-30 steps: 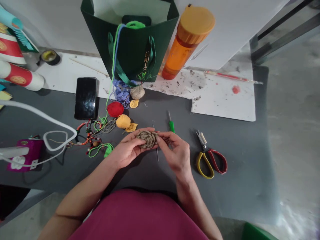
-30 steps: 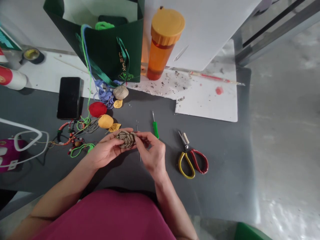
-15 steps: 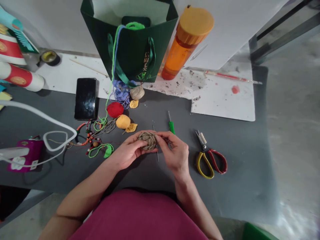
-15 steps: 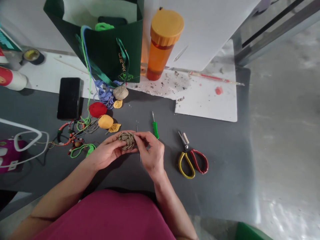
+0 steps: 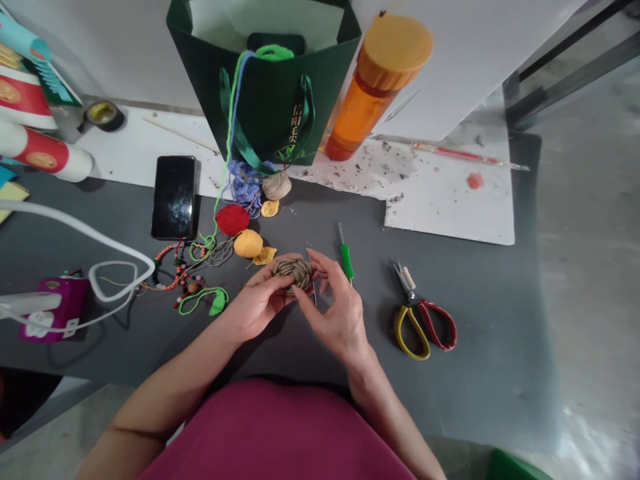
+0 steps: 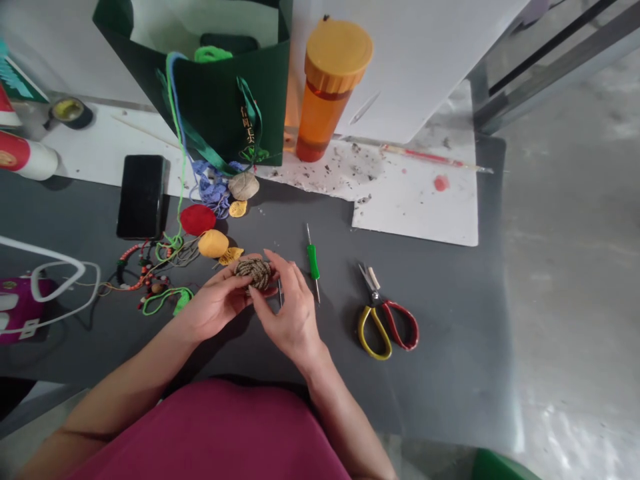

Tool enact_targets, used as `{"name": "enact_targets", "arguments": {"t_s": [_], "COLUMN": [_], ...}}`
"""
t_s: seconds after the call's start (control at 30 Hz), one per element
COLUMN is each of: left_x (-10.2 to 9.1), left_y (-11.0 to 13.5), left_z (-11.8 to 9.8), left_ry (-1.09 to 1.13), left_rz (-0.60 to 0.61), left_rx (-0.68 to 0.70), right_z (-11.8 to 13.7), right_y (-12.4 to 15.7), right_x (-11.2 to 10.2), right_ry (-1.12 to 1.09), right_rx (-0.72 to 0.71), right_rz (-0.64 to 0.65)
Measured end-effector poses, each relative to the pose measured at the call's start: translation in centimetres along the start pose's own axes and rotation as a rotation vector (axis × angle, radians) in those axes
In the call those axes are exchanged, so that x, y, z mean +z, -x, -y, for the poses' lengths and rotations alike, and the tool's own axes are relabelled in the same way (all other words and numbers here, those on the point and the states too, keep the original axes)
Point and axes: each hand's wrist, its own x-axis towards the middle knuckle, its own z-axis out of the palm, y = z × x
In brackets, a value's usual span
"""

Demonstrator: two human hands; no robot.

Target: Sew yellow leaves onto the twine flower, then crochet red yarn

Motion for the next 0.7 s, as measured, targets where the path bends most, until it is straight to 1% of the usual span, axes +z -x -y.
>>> {"name": "enact_targets", "arguments": {"t_s": [0.17, 0.3, 0.4, 0.47, 0.57, 0.7], "left_x": [0.3, 0.4, 0.2, -0.1, -0.3, -0.4], "left_y": [0.2, 0.4, 0.3, 0.1, 0.0, -0.1], "left_z": [0.8, 1.1, 0.6, 0.1, -0.5, -0.6], "left_ry": [-0.029, -0.035, -0.069, -0.132, -0.271, -0.367], "left_rz": [0.001, -0.002, 0.018, 0.033, 0.039, -0.011], "left_rx": [0.031, 0.036, -0.014, -0.019, 0.055, 0.110], "right_z": [-0.1, -0.3, -0.5, -0.6, -0.7, -0.9], "right_y": [0.2, 0.0, -0.2, -0.2, -0.2, -0.2], "right_x": [0.7, 0.5, 0.0, -0.3, -0.6, -0.6], "right_ry": [-0.069, -0.089, -0.105, -0.099, -0.093, -0.137], "right_rx": [0.057, 0.105, 0.136, 0.138, 0.127, 0.134], "right_rz": [-0.076, -0.094, -0.087, -0.072, -0.038, -0.013]}}
